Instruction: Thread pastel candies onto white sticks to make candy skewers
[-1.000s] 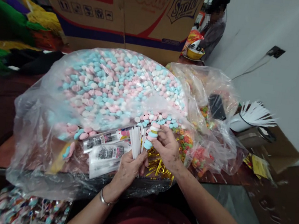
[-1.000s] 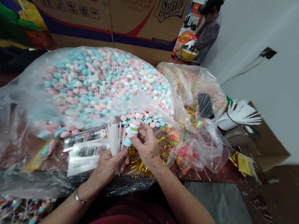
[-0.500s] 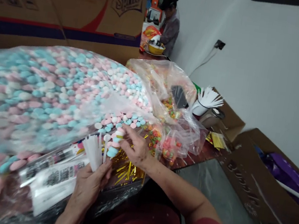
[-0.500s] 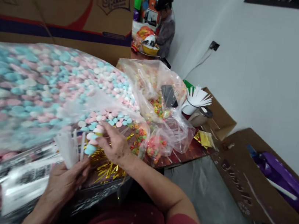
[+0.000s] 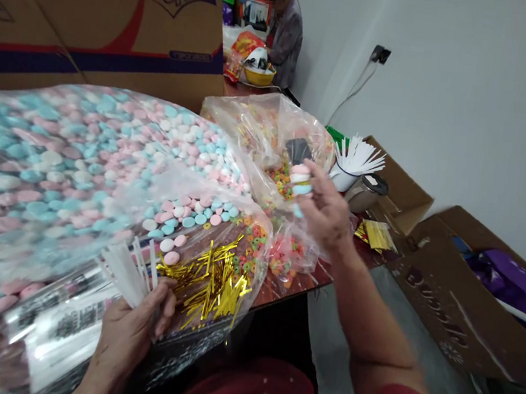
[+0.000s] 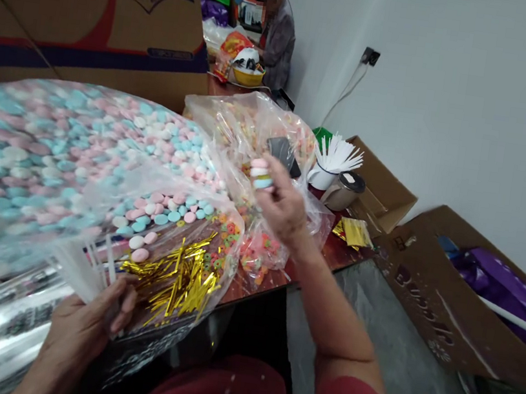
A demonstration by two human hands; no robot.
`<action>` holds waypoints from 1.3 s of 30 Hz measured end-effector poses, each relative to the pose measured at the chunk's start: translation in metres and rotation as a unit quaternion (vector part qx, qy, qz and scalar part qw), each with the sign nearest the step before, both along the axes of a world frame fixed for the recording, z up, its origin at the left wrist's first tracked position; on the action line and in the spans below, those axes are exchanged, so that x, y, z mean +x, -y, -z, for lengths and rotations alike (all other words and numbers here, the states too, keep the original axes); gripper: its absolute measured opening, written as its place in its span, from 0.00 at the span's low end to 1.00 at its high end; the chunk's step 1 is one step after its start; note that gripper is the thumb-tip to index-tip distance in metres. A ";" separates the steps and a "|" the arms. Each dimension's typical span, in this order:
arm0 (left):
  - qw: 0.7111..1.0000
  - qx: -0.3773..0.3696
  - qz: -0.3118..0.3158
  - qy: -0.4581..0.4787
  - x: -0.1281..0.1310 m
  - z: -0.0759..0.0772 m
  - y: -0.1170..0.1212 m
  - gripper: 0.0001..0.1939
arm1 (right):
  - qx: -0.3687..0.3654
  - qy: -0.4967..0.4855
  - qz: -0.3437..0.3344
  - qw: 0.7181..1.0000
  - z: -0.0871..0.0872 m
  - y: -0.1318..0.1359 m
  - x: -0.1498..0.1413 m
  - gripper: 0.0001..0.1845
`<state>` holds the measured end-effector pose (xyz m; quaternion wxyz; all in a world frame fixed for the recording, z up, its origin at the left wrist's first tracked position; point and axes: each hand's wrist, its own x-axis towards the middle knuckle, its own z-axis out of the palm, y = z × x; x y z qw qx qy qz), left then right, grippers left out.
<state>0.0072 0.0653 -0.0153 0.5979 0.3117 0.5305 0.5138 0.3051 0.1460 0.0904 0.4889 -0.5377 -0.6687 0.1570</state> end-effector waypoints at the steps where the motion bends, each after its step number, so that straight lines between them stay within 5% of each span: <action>1: 1.000 0.004 -0.001 -0.005 0.000 0.001 0.000 0.20 | -0.001 0.068 0.050 0.996 -0.002 -0.005 0.022 0.30; 4: 1.000 0.018 -0.003 -0.008 0.000 0.004 0.000 0.19 | -0.064 0.254 0.156 0.953 0.012 -0.019 0.075 0.30; 7: 0.999 0.027 0.006 0.019 0.001 0.003 0.000 0.19 | -0.155 0.369 0.175 0.899 0.040 -0.027 0.105 0.31; 11: 0.999 0.021 0.009 0.048 0.003 -0.001 -0.002 0.21 | -0.106 0.451 0.164 0.871 0.061 -0.034 0.114 0.29; 14: 0.998 0.025 0.003 0.056 0.003 0.000 -0.005 0.20 | 0.014 0.422 0.169 0.890 0.051 -0.039 0.090 0.31; 17: 0.998 0.039 0.001 0.051 0.002 0.002 -0.006 0.18 | 0.071 0.345 0.061 0.934 0.033 -0.038 0.032 0.22; 20: 0.998 0.050 -0.003 0.043 0.001 0.002 -0.007 0.18 | 0.013 0.299 -0.122 0.946 0.029 -0.034 -0.038 0.16; 24: 0.996 0.047 -0.021 0.070 0.001 0.003 -0.009 0.16 | -0.110 0.320 -0.227 0.913 0.038 -0.039 -0.103 0.13; 27: 0.996 0.028 -0.040 0.080 0.001 0.004 -0.008 0.14 | -0.166 0.364 -0.208 0.893 0.040 -0.050 -0.113 0.12; 34: 0.997 0.013 0.023 0.070 -0.004 0.012 -0.004 0.16 | -0.217 0.472 -0.164 0.838 0.033 -0.060 -0.079 0.12; 39: 0.998 0.017 0.053 0.030 -0.005 0.011 -0.006 0.20 | -0.219 0.223 -0.209 0.926 0.043 -0.027 -0.099 0.13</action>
